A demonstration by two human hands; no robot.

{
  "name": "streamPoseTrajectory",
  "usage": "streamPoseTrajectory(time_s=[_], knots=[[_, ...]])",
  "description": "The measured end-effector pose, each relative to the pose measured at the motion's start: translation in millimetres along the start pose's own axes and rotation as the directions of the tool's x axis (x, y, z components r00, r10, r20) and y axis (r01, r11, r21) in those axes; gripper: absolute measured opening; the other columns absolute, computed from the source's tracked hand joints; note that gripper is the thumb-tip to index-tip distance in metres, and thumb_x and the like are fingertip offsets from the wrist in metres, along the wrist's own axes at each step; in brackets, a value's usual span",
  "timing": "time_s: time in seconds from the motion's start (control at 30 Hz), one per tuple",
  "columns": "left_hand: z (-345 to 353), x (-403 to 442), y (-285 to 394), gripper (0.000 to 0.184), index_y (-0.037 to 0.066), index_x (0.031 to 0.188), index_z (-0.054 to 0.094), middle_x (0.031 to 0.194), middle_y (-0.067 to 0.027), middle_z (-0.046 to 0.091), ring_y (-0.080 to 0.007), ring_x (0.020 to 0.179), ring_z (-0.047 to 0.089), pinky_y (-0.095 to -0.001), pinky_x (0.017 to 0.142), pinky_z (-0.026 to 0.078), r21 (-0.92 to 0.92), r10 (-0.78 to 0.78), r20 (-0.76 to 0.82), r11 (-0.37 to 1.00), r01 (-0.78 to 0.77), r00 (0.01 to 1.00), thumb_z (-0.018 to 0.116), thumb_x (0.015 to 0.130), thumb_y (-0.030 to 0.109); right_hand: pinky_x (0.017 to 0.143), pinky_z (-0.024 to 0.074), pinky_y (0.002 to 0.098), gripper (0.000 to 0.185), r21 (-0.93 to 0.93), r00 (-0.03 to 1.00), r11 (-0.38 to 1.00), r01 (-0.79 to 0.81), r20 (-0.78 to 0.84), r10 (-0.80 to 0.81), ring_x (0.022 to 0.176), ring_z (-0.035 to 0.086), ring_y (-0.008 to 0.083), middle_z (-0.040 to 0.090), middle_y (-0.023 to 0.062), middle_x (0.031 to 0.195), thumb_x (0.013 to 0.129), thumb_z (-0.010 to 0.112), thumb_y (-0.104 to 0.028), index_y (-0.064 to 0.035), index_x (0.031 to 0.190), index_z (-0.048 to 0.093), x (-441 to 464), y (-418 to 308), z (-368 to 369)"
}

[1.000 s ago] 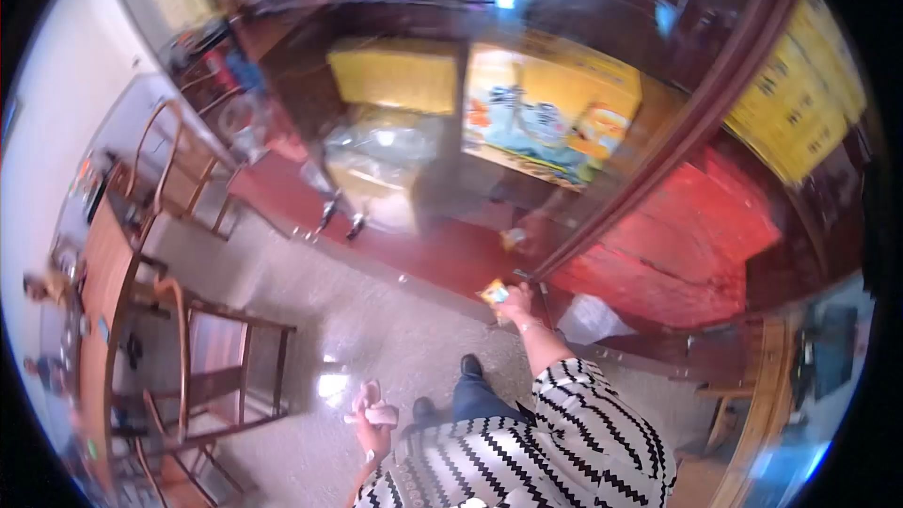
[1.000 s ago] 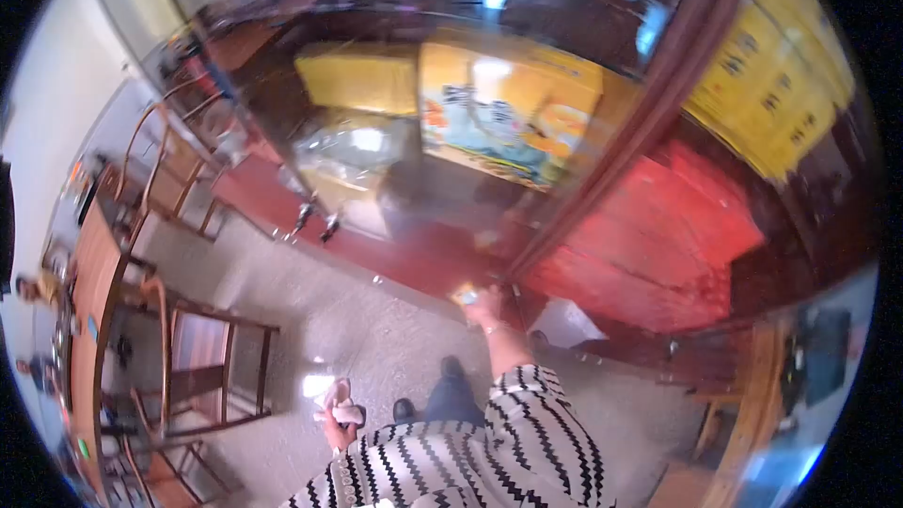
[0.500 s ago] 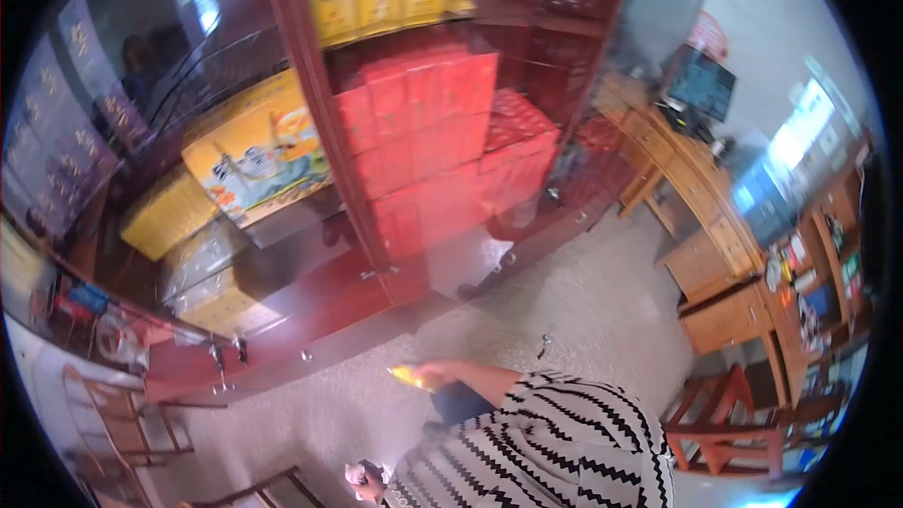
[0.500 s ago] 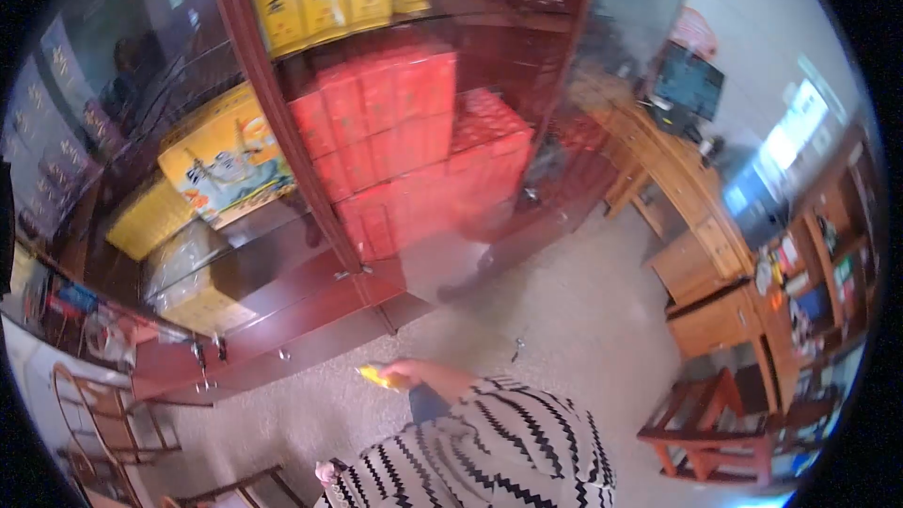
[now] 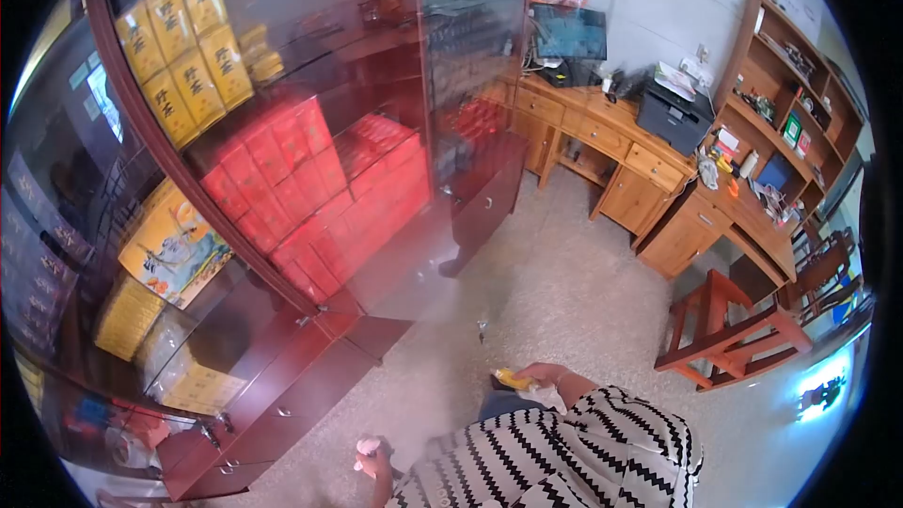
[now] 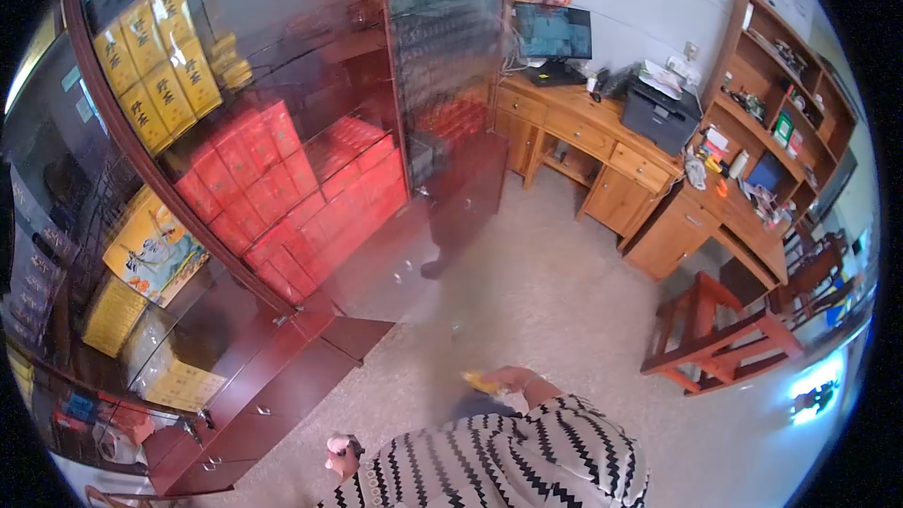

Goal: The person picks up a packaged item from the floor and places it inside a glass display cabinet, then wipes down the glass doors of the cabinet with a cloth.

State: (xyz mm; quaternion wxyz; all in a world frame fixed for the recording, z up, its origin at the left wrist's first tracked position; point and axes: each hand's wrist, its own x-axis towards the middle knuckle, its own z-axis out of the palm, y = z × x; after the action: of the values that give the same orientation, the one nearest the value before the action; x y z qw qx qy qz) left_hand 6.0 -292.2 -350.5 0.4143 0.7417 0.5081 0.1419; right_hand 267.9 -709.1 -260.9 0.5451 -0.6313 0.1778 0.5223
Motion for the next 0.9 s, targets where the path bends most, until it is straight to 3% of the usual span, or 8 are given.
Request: streamPoseTrajectory(time_s=[0.13, 0.27, 0.47, 0.6, 0.77, 0.83, 0.87, 0.9], knots=[[36.9, -29.8, 59.9, 0.056, 0.002, 0.119, 0.047, 0.104, -0.0159, 0.062, -0.0311, 0.091, 0.061, -0.0407, 0.081, 0.048, 0.129, -0.011, 0.234, 0.991, -0.019, 0.972, 0.069, 0.072, 0.023, 0.076, 0.0486, 0.0283, 0.044, 0.292, 1.0, 0.956, 0.028, -0.004, -0.028, 0.086, 0.062, 0.0168, 0.065, 0.0071, 0.101, 0.079, 0.071, -0.029, 0.0022, 0.108, 0.061, 13.4, 32.4, -78.7], [98.1, -47.5, 75.6, 0.05, 0.002, 0.119, 0.048, 0.102, -0.0139, 0.062, -0.0255, 0.092, 0.061, -0.0396, 0.078, 0.05, -0.197, 0.356, 0.307, 0.931, -0.307, 0.883, 0.067, 0.074, 0.015, 0.074, 0.0488, 0.0288, 0.042, 0.305, 0.979, 0.935, 0.179, 0.043, -0.201, 0.085, 0.061, 0.0139, 0.064, 0.005, 0.097, 0.079, 0.071, -0.03, 0.0005, 0.105, 0.061, 23.7, 3.6, -147.1], [143.8, -86.3, 161.4, 0.053, 0.001, 0.12, 0.047, 0.102, -0.0141, 0.061, -0.0255, 0.093, 0.061, -0.0396, 0.077, 0.051, -0.295, 0.106, 0.274, 0.955, -0.022, 0.956, 0.068, 0.074, 0.015, 0.076, 0.0507, 0.0303, 0.047, 0.152, 0.765, 0.753, 0.64, -0.045, -0.642, 0.089, 0.062, 0.0176, 0.062, 0.01, 0.103, 0.082, 0.068, -0.024, 0.0054, 0.114, 0.05, 123.0, -47.7, -245.1], [153.0, -128.2, 192.7, 0.054, 0.001, 0.121, 0.046, 0.102, -0.0142, 0.061, -0.0255, 0.093, 0.061, -0.0396, 0.076, 0.051, -0.407, -0.144, 0.222, 0.885, 0.226, 0.964, 0.068, 0.074, 0.015, 0.078, 0.0519, 0.034, 0.047, 0.48, 0.856, 0.799, 0.363, 0.168, -0.49, 0.092, 0.062, 0.0217, 0.06, 0.0122, 0.105, 0.084, 0.066, -0.022, 0.0061, 0.117, 0.046, 100.5, -142.4, -245.1], [169.3, -94.3, 114.3, 0.078, -0.001, 0.127, 0.041, 0.106, -0.0175, 0.059, -0.0269, 0.09, 0.062, -0.0378, 0.075, 0.052, -0.121, -0.114, -0.09, 0.987, 0.103, 0.989, 0.077, 0.066, 0.031, 0.077, 0.0526, 0.0363, 0.042, 0.524, 0.719, 0.806, 0.274, 0.445, -0.534, 0.09, 0.062, 0.0225, 0.06, 0.013, 0.106, 0.088, 0.061, -0.025, 0.003, 0.117, 0.048, 70.1, -225.9, -199.9], [182.4, -65.2, 122.2, 0.088, -0.002, 0.13, 0.038, 0.104, -0.0209, 0.06, -0.0279, 0.091, 0.063, -0.0376, 0.075, 0.052, 0.089, -0.322, 0.151, 0.946, 0.312, 0.935, 0.079, 0.061, 0.037, 0.076, 0.0525, 0.0346, 0.04, 0.534, 0.641, 0.791, 0.299, 0.502, -0.58, 0.089, 0.062, 0.0214, 0.06, 0.012, 0.105, 0.089, 0.059, -0.025, 0.0019, 0.118, 0.05, 75.8, -258.1, -180.3], [170.8, -51.4, 112.2, 0.09, -0.002, 0.129, 0.039, 0.101, -0.0217, 0.061, -0.0282, 0.095, 0.062, -0.0396, 0.078, 0.051, -0.412, -0.474, 0.271, 0.729, 0.546, 0.838, 0.079, 0.06, 0.04, 0.076, 0.0524, 0.0338, 0.039, 0.541, 0.604, 0.781, 0.312, 0.521, -0.603, 0.088, 0.063, 0.0208, 0.06, 0.0115, 0.105, 0.09, 0.058, -0.025, 0.0013, 0.118, 0.05, 78.6, -273.5, -170.0], [174.5, -44.9, 106.6, 0.09, -0.002, 0.129, 0.039, 0.101, -0.0217, 0.061, -0.0282, 0.095, 0.062, -0.0396, 0.078, 0.051, -0.41, -0.479, 0.27, 0.727, 0.55, 0.835, 0.079, 0.06, 0.04, 0.075, 0.0524, 0.033, 0.038, 0.474, 0.589, 0.747, 0.466, 0.464, -0.662, 0.088, 0.063, 0.0197, 0.061, 0.0103, 0.104, 0.09, 0.057, -0.025, 0.0009, 0.117, 0.051, 90.7, -288.3, -158.9]])
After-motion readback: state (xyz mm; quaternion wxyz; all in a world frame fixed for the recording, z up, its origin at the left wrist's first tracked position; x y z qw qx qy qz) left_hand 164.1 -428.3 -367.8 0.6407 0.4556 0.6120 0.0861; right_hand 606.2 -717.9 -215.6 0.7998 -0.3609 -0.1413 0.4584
